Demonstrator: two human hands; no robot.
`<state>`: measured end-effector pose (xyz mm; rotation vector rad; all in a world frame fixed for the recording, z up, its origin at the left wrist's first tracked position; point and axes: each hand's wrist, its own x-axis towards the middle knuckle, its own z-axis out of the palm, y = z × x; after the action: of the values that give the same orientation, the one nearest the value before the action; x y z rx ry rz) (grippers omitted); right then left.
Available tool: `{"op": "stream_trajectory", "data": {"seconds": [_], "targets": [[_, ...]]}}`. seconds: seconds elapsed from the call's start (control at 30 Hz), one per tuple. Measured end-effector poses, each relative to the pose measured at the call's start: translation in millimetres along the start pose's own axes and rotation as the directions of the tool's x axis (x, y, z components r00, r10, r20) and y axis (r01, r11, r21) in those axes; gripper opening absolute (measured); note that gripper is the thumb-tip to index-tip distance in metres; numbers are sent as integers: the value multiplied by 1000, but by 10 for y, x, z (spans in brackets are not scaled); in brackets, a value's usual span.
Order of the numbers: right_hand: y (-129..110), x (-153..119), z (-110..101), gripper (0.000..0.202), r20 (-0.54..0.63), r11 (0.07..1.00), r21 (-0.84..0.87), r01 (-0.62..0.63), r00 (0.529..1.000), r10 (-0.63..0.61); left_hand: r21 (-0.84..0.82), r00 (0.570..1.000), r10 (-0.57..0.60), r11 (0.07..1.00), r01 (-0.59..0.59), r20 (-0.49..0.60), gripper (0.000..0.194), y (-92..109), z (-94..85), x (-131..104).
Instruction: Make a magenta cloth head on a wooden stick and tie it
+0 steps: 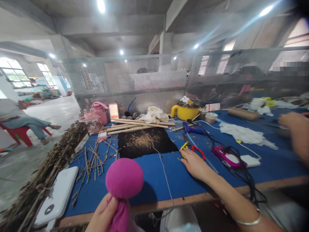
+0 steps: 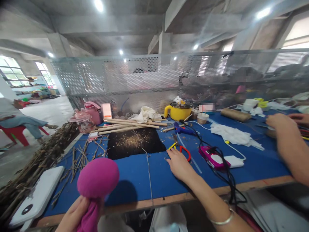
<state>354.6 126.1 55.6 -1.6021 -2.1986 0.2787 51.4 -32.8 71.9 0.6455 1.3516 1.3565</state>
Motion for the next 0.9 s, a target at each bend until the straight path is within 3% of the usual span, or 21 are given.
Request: {"op": "stream_trajectory", "data": {"seconds": [0.07,0.1,0.17,0.2,0.23,0.3,0.37,0.47,0.53,0.63,0.73,0.8,0.9], "targets": [[-367,-42,-22,45,-6,973,231,24,1000,-23,-3,992,-8,1000,8,124,48,53,93,87],[-584,-80,1,52,36,898,438,37,998,-58,10,983,17,1000,-19,185,45,74,143,135],[-1002,-177,114,71,177,597,802,5,953,-246,49,957,61,996,-78,283,41,99,234,221],[-1172,-229,189,79,223,443,895,-48,909,-352,67,943,79,992,-106,324,40,102,268,254],[-1303,-278,266,82,273,316,938,-139,861,-430,92,930,97,986,-138,353,40,98,292,277],[-1443,-358,387,79,371,180,928,-325,786,-495,155,916,134,966,-205,379,41,81,311,296],[-1456,-408,434,66,468,145,879,-453,770,-434,217,916,166,942,-257,367,42,58,296,294],[-1405,-449,381,46,498,181,866,-466,833,-239,260,927,189,924,-279,323,40,18,259,284],[-1396,-470,322,53,449,227,880,-416,886,-117,227,925,164,941,-251,342,39,-12,256,275],[-1419,-502,293,59,326,254,913,-319,945,17,43,916,113,989,-140,384,38,-54,301,240],[-1416,-523,360,57,200,260,941,-214,976,81,-143,951,93,988,-52,296,38,-70,374,184],[-1397,-518,441,56,152,227,959,-170,984,93,-227,970,50,974,6,239,39,-67,420,152],[-1394,-469,579,49,187,71,979,-191,980,62,-325,967,-41,938,124,252,44,-62,462,149]]}}
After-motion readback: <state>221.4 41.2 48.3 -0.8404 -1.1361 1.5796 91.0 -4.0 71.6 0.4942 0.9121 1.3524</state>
